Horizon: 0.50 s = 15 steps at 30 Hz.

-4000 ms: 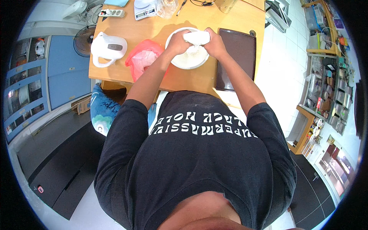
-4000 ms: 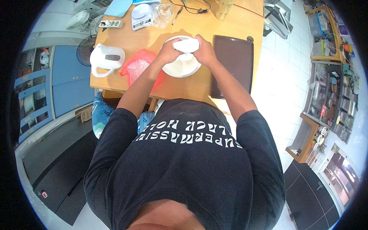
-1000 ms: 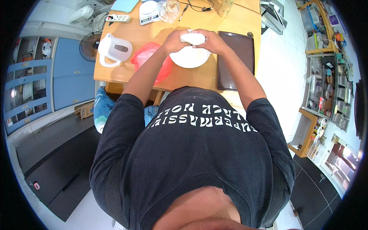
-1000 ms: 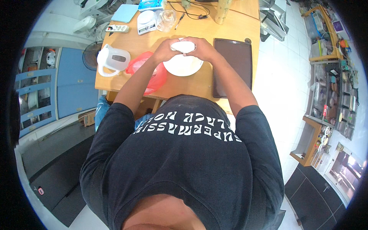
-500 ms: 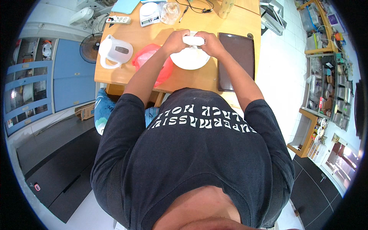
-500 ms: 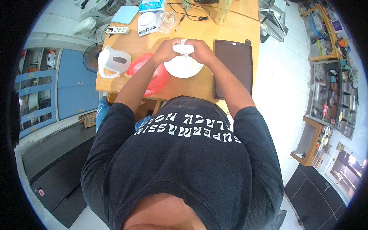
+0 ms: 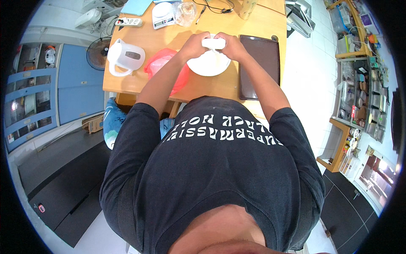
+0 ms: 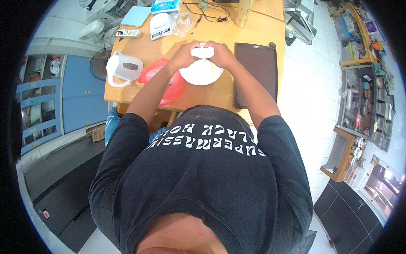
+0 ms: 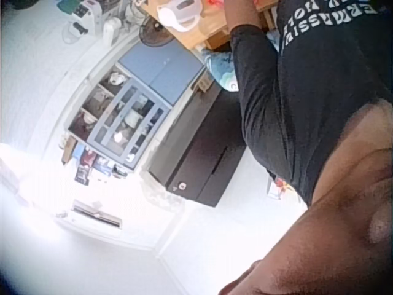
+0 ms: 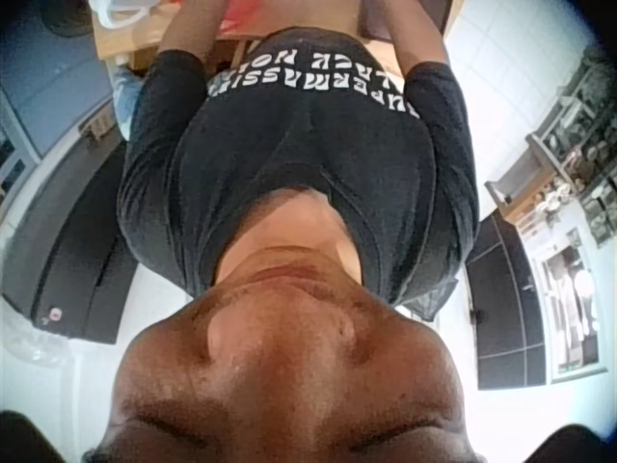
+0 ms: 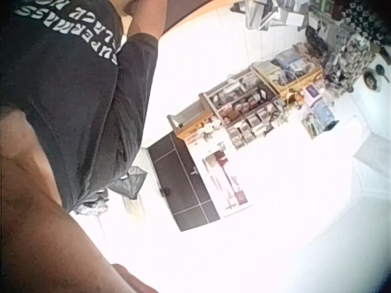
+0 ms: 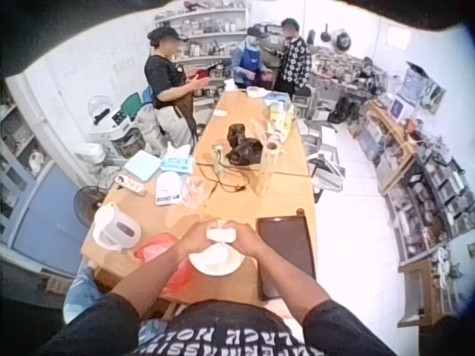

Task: The person prepares dough by opening a plastic bag to retrieve a white substance, kneading and shaping a piece of white dough on a flat surface, and then placing it into a white bowl.

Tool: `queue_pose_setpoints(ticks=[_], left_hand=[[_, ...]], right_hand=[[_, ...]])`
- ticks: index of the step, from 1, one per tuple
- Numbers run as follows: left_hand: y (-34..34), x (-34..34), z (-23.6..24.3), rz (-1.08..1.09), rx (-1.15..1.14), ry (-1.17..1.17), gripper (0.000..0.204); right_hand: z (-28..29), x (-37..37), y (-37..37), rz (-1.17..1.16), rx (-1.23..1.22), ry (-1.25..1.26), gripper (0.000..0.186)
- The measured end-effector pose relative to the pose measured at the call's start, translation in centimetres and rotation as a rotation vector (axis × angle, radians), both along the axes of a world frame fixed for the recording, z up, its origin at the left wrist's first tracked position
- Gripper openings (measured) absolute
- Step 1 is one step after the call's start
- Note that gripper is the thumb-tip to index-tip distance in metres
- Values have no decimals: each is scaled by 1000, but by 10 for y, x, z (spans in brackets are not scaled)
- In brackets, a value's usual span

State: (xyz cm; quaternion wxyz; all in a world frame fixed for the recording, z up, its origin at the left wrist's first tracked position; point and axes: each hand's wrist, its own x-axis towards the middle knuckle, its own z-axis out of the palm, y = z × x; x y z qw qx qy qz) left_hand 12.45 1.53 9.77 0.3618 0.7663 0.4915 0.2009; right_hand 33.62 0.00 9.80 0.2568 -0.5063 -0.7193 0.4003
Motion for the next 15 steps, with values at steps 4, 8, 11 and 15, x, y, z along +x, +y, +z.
queue_pose_setpoints(ticks=[4,8,11,15], left_hand=[[0,1,4,19,-23,6,30],[-2,4,8,44,-28,26,32],[-2,1,6,150,4,-54,35],[3,-2,2,108,-110,-174,36]], right_hand=[[-3,-2,2,-21,13,28,36],[-4,-3,1,-49,39,12,36],[4,-5,-3,-88,60,44,35],[2,-1,0,-84,151,107,37]])
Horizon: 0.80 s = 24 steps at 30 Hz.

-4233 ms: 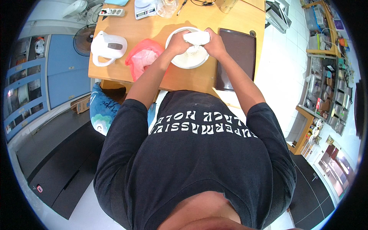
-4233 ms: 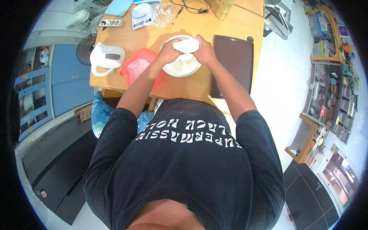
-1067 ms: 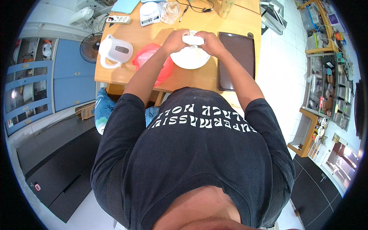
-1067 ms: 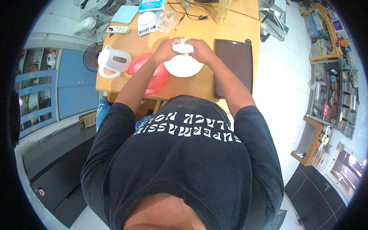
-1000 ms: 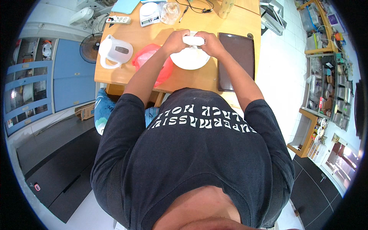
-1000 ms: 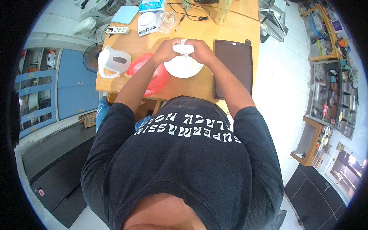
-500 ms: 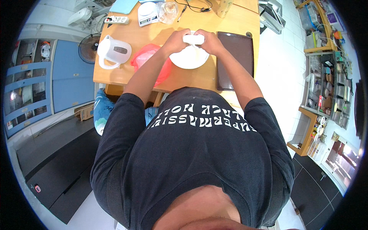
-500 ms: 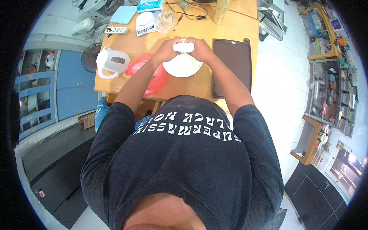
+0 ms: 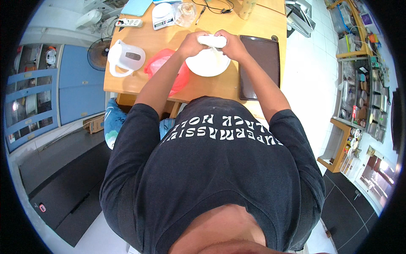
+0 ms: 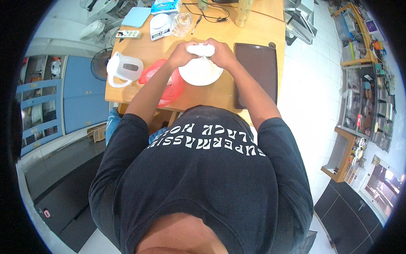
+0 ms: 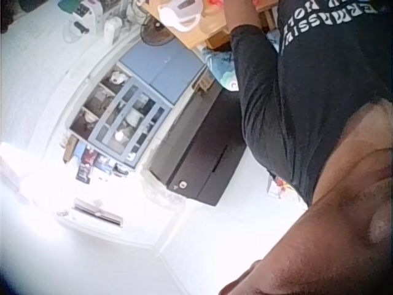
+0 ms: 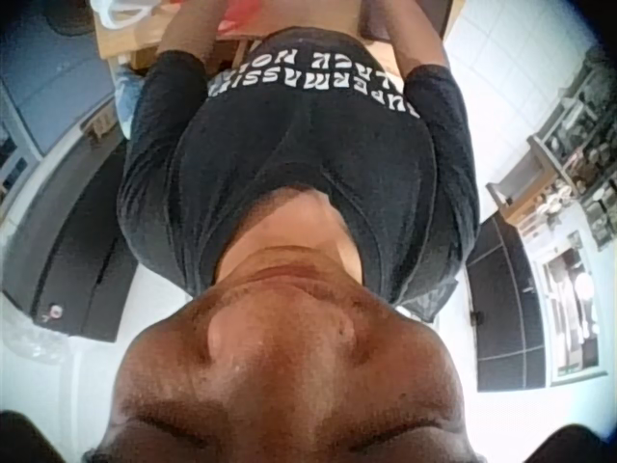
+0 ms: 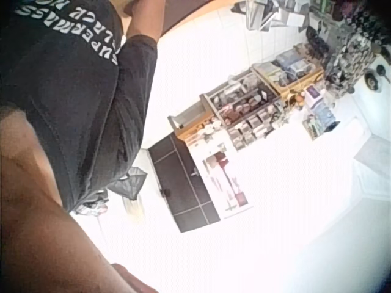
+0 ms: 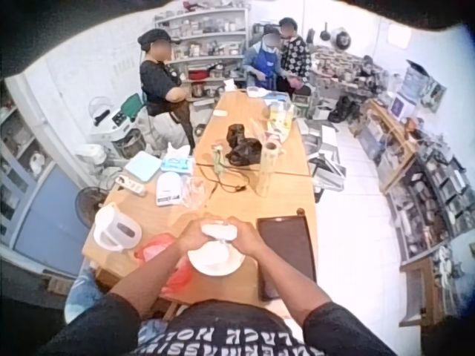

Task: The person prepares dough by opening a plastic bag to retrieve a white substance, kneading and shaping a piece of white dough on a flat surface, and then placing it into a white bowl.

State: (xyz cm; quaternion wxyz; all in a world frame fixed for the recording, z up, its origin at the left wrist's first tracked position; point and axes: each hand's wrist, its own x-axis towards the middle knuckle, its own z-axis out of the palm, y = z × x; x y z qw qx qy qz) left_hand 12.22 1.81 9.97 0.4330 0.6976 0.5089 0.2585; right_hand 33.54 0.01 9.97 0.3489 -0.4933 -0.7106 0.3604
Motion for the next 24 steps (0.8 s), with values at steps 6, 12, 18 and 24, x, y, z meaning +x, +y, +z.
queue_pose_setpoints(ticks=[6,12,18,24], left_hand=[[4,2,-6,-36,-54,95,34],[3,5,-15,-25,-85,98,37],[1,7,-10,19,-110,81,36],[10,10,-13,12,-155,66,44]], right_hand=[[7,3,-2,20,-293,-18,40],[-13,4,2,3,-232,-18,42],[0,-6,-4,-49,-178,-95,39],[-10,-5,1,-24,-181,-74,37]])
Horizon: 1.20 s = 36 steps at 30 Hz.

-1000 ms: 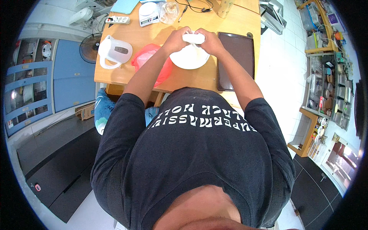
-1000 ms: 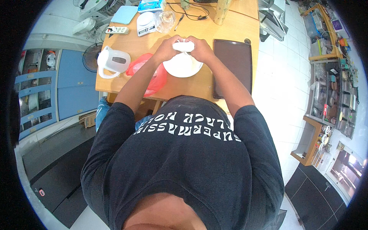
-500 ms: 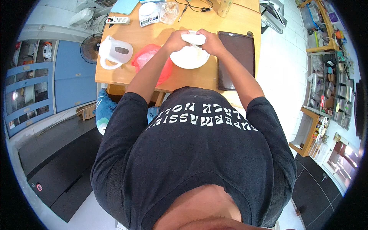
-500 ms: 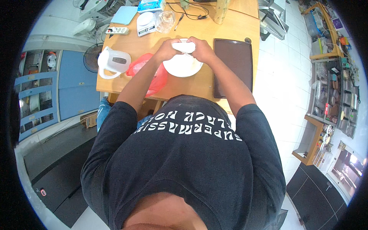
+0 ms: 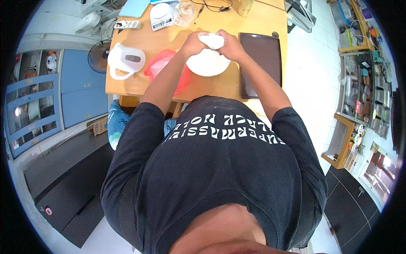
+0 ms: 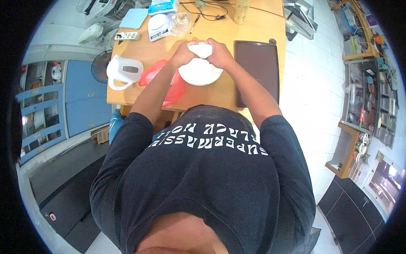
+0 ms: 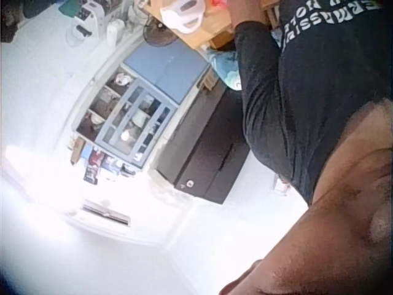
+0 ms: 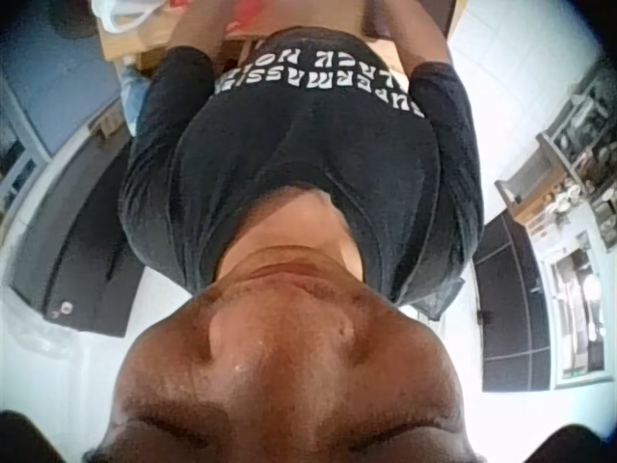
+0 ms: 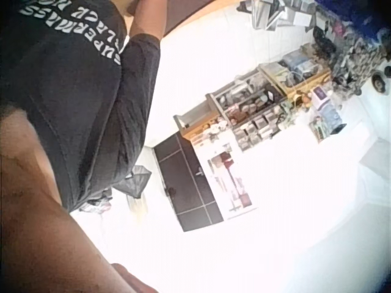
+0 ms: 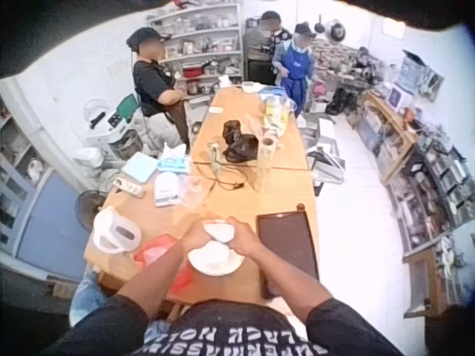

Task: The person prepares dough by opening a plastic bag to retrieve a white substance, kneading and shaping a piece of white dough on a flat surface, and then placing it into a white bowl.

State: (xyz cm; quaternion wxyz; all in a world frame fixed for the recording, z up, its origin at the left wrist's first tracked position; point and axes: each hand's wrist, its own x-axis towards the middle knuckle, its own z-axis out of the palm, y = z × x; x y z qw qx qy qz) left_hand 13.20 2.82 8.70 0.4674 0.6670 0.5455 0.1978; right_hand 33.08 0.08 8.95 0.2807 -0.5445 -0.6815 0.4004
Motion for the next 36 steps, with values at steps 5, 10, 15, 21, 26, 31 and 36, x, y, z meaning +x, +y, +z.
queue_pose_setpoints(ticks=[5,10,15,21,26,31,36], left_hand=[[2,8,-4,61,-74,-109,52],[-4,9,-4,102,-267,-307,54],[3,4,-16,37,-152,-190,49],[5,-1,-17,23,-131,-259,39],[1,7,3,84,-238,-250,50],[10,11,7,-8,-168,-229,48],[10,13,-4,31,-129,-151,47]], right_hand=[[-33,18,-8,-294,-88,448,50],[-25,20,-12,-222,-128,350,56],[-15,17,-6,-272,-156,324,49],[-4,10,-15,-241,-20,179,52],[0,14,-8,-184,-30,86,55],[-8,19,-2,-194,-43,187,53],[-16,11,-6,-224,0,168,51]])
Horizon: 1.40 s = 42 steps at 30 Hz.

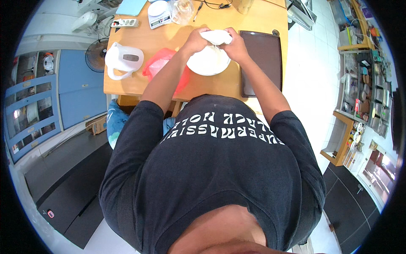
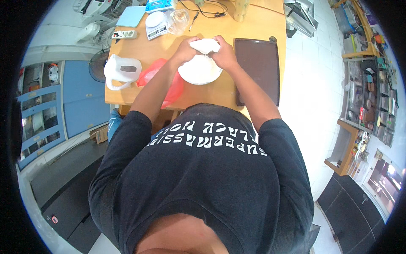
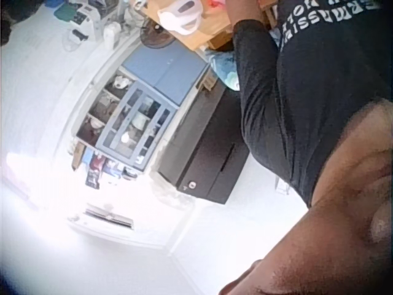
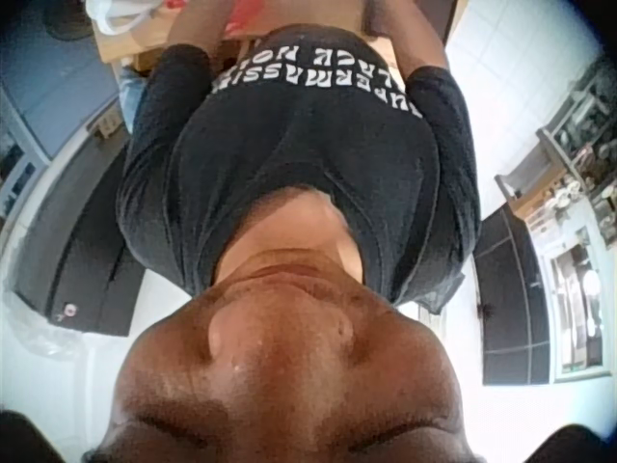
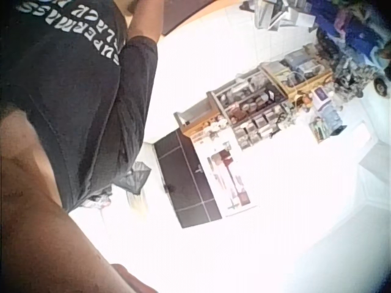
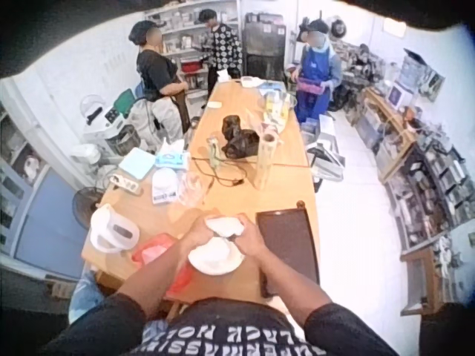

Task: The person prepares dough by opening a plastic bag to retrieve a white substance, kneading and shaping a piece of white dough on a flat surface, and then placing it into a white bowl.

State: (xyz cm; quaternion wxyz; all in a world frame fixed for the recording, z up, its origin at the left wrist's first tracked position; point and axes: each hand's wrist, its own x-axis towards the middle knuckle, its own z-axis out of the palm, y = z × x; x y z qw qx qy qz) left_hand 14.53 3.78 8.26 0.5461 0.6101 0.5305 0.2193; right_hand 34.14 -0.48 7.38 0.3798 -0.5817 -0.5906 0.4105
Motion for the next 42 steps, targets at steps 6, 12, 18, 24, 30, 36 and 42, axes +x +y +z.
queue_pose_setpoints(ticks=[6,12,18,24,30,36,42], left_hand=[[-8,1,-21,49,45,71,48],[-14,4,-22,56,108,160,47],[-6,-17,-40,52,119,168,53],[-12,-19,-41,-13,97,122,53],[-27,-10,-28,64,115,129,41],[-28,-25,-31,84,31,29,43],[-41,-26,-7,-27,138,135,50]], right_hand=[[-7,3,4,19,-74,39,50],[-30,5,7,17,-2,-23,47],[-15,-19,-5,62,-28,13,44],[-28,-8,-8,97,-58,16,42],[-31,-3,-6,8,-116,-18,44],[-16,-19,-19,142,-108,15,45],[-25,-21,-13,107,-158,29,44]])
